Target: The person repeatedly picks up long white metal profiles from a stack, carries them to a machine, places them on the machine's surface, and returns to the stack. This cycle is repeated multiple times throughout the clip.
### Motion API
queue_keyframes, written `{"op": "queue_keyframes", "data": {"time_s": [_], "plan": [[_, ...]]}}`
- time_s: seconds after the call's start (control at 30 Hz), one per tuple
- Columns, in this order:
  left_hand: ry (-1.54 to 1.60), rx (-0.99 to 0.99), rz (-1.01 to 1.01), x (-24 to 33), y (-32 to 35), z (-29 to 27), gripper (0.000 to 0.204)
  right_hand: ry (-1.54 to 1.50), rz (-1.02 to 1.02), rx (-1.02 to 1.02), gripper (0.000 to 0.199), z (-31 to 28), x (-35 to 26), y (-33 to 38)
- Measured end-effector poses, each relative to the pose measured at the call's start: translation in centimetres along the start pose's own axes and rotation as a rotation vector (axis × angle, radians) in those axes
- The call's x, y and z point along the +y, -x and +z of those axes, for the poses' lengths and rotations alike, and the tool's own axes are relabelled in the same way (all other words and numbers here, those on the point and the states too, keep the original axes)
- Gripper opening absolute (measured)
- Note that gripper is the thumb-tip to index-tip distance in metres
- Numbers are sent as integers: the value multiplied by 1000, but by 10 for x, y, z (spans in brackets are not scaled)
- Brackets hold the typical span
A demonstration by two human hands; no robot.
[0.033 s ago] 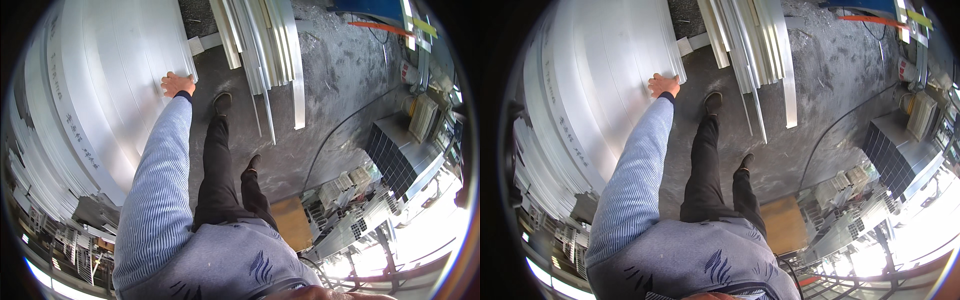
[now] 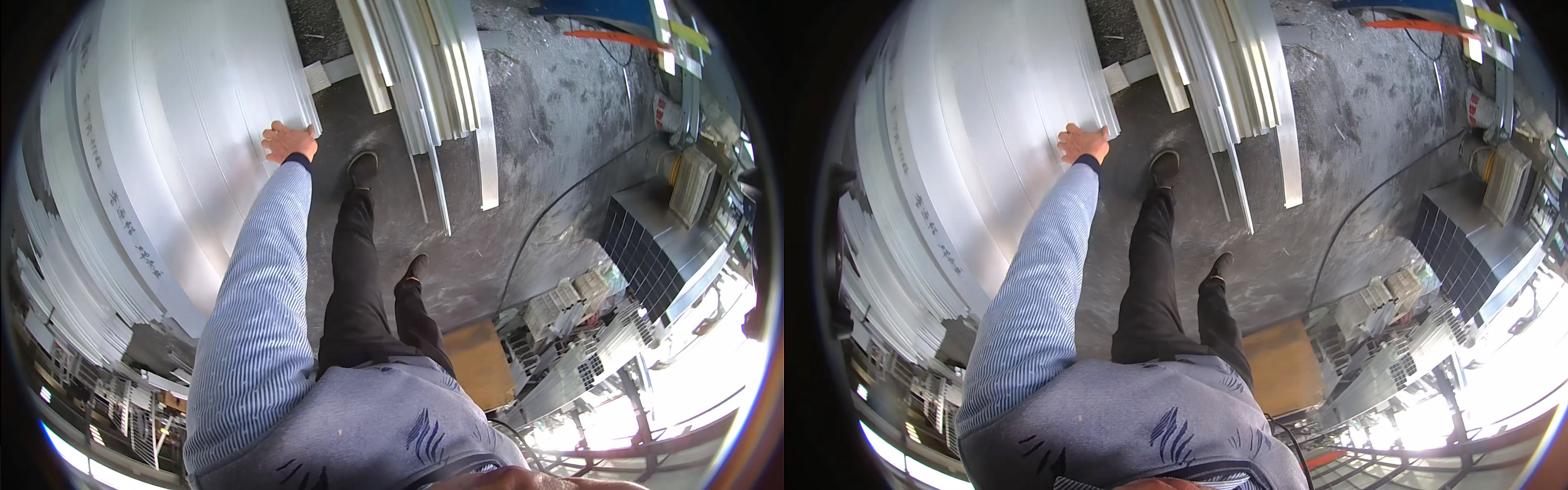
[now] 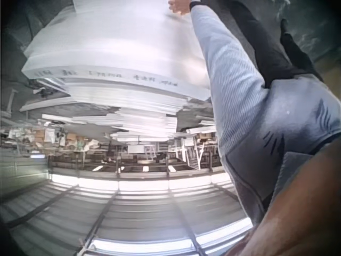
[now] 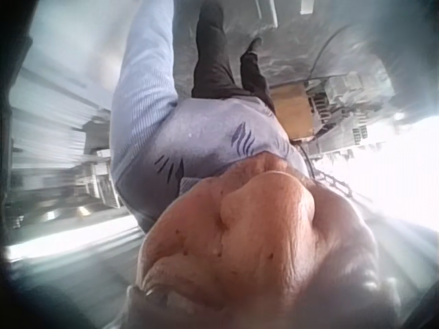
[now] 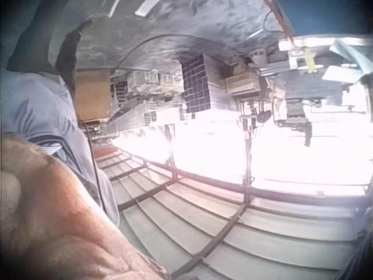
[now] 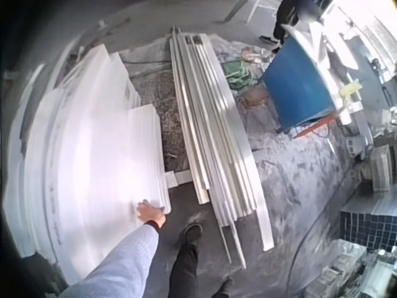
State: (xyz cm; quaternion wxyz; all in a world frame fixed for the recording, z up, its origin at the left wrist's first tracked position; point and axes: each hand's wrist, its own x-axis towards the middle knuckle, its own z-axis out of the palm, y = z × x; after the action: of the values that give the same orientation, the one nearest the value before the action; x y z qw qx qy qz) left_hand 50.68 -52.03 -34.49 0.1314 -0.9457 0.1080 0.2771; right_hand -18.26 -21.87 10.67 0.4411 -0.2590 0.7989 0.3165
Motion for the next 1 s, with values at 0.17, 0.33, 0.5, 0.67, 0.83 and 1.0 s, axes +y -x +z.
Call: {"op": "queue_keyframes", "data": {"time_s": [0.17, 0.33, 0.5, 0.67, 0.83, 1.0], "plan": [[-194, 64, 255, -30, 53, 5, 93, -148, -21, -5, 26, 56, 26, 11], [-287, -98, 648, -59, 122, 22, 74, -338, -53, 32, 25, 125, 73, 0], [-260, -240, 826, -71, 176, 45, 62, -528, -81, 38, 24, 202, 146, -33], [-419, -240, 1037, -47, 247, 49, 57, -746, -216, 82, 24, 286, 229, -100], [-120, -329, 880, -47, 399, 69, 42, -935, -343, 272, 24, 321, 312, -162], [-140, -453, 938, -67, 618, 138, 30, -952, -36, 414, 46, 288, 407, -181]]}}
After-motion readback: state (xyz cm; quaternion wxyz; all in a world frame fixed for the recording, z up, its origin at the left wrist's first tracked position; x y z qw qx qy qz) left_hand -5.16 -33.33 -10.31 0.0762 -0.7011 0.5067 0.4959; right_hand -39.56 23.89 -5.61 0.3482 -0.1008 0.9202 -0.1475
